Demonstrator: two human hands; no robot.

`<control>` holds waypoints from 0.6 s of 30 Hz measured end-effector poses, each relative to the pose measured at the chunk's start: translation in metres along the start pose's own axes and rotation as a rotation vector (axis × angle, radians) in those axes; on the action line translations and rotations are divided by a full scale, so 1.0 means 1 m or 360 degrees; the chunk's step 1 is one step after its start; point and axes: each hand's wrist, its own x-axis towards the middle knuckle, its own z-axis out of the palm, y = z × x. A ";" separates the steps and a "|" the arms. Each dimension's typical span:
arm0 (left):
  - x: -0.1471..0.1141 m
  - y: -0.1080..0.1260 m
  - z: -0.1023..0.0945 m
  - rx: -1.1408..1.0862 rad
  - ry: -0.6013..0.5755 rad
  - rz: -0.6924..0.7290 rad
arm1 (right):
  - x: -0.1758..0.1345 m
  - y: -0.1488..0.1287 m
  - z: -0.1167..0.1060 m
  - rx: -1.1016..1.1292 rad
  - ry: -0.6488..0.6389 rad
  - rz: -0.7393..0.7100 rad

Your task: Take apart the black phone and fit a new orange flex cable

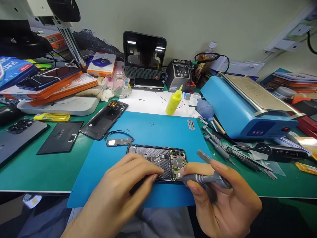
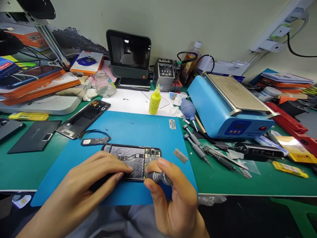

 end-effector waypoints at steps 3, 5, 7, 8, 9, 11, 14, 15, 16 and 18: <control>0.000 0.000 0.000 -0.0005 -0.0005 -0.0015 | -0.003 0.000 -0.001 -0.0039 -0.0005 0.0010; -0.001 0.000 0.000 -0.0013 -0.0010 -0.0026 | -0.005 0.002 -0.002 -0.0070 0.0006 -0.0004; -0.001 0.001 0.000 -0.0027 -0.0016 -0.0035 | -0.007 0.005 -0.003 -0.0100 0.0025 -0.0034; -0.001 0.001 0.000 -0.0035 -0.0014 -0.0041 | -0.008 0.006 -0.003 -0.0113 0.0035 -0.0053; -0.001 0.001 0.000 -0.0041 -0.0013 -0.0044 | -0.009 0.008 -0.003 -0.0124 0.0047 -0.0069; -0.001 0.002 0.000 -0.0046 -0.0013 -0.0052 | -0.010 0.009 -0.002 -0.0189 0.0118 -0.0103; 0.000 0.002 0.001 -0.0037 -0.0018 -0.0047 | -0.010 0.008 -0.002 -0.0308 0.0250 -0.0129; 0.000 0.003 0.001 -0.0033 -0.0015 -0.0040 | -0.009 0.008 -0.003 -0.0319 0.0253 -0.0148; 0.000 0.003 0.001 -0.0032 -0.0012 -0.0038 | -0.008 0.009 -0.003 -0.0309 0.0234 -0.0174; 0.000 0.003 0.001 -0.0035 -0.0011 -0.0044 | -0.005 0.011 -0.004 -0.0239 0.0192 -0.0233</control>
